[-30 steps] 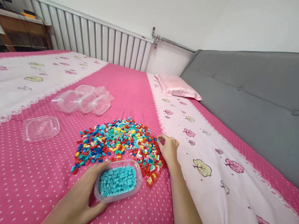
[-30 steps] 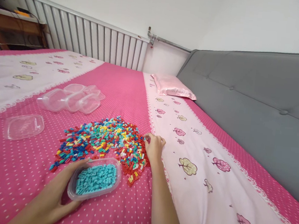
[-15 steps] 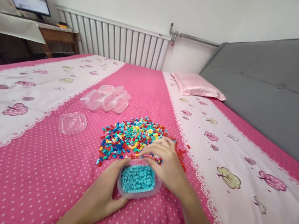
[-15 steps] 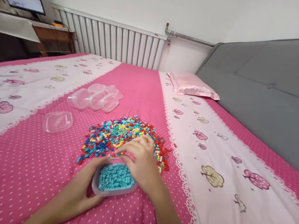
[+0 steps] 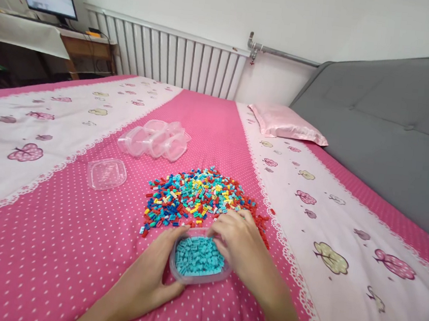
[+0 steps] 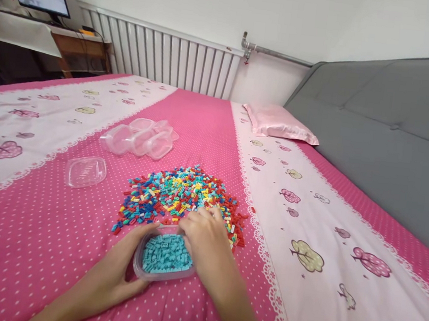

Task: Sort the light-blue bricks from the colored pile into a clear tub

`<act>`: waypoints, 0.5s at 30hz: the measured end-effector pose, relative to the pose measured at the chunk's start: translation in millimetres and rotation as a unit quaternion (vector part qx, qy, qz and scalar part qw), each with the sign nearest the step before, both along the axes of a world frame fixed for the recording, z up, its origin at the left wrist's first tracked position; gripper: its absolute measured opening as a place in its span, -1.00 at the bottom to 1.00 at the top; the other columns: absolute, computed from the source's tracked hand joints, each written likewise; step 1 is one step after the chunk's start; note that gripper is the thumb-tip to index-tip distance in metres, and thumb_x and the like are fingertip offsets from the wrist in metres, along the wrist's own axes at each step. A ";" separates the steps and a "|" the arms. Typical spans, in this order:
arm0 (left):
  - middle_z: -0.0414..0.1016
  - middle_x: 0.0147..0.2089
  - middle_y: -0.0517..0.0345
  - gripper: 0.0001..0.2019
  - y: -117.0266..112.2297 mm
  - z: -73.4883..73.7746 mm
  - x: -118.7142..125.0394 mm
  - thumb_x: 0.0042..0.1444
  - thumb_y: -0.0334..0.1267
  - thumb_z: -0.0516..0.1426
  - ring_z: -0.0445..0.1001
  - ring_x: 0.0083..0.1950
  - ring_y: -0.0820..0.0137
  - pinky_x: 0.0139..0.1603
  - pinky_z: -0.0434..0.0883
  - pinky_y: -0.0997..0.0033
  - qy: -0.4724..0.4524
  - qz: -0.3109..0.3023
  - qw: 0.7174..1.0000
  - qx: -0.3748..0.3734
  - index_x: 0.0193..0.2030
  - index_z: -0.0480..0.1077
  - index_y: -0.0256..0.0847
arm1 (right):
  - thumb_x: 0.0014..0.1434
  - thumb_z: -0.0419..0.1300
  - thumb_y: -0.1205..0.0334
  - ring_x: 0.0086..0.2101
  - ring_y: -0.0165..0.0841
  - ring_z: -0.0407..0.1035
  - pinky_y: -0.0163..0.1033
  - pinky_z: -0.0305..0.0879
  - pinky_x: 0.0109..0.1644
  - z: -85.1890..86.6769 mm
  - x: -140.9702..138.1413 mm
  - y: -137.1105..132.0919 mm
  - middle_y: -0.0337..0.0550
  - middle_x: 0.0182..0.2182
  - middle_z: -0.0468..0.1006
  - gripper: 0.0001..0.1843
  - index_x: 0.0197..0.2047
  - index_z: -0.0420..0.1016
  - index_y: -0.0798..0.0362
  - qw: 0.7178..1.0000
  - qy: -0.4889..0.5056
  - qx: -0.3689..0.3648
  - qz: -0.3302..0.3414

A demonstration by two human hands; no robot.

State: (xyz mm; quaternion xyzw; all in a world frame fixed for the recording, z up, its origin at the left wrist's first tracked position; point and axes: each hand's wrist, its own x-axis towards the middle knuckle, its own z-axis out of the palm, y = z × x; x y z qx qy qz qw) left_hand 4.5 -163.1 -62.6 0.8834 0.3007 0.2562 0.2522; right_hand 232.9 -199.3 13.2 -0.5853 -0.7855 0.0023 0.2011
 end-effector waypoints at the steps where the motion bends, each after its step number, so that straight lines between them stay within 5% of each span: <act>1: 0.26 0.34 -0.10 -0.22 0.2 -0.3 -0.2 0.10 -0.30 0.18 0.34 0.31 0.08 0.27 0.40 -0.02 0.002 -0.001 1.000 -0.001 0.41 -0.10 -0.07 | 0.09 0.34 0.50 -0.27 -0.29 0.40 -0.18 0.09 -0.14 -1.6 -1.8 0.4 -0.29 -0.38 0.56 -0.79 -0.38 0.49 -0.02 1.000 -0.011 -0.001 -0.003; 8: 0.23 0.35 -0.10 -0.21 1.0 0.1 0.2 0.09 -0.31 0.19 0.31 0.32 0.06 0.28 0.38 -0.02 0.006 0.000 1.000 -0.007 0.40 -0.10 -0.07 | 0.16 0.25 0.48 -0.47 -0.32 0.35 -0.21 -0.08 -0.37 -1.2 -13.3 -1.8 -0.31 -0.52 0.52 -0.76 -0.45 0.42 -0.02 0.996 -0.055 0.005 -0.075; 15: 0.24 0.34 -0.08 -0.22 0.9 1.2 0.9 0.09 -0.33 0.17 0.32 0.31 0.08 0.29 0.37 0.00 0.007 -0.002 1.000 -0.016 0.40 -0.10 -0.06 | 0.21 0.27 0.44 -0.47 -0.34 0.34 -0.20 -0.08 -0.34 -0.7 -15.6 -1.3 -0.33 -0.52 0.53 -0.79 -0.42 0.45 -0.03 0.995 -0.064 -0.004 -0.078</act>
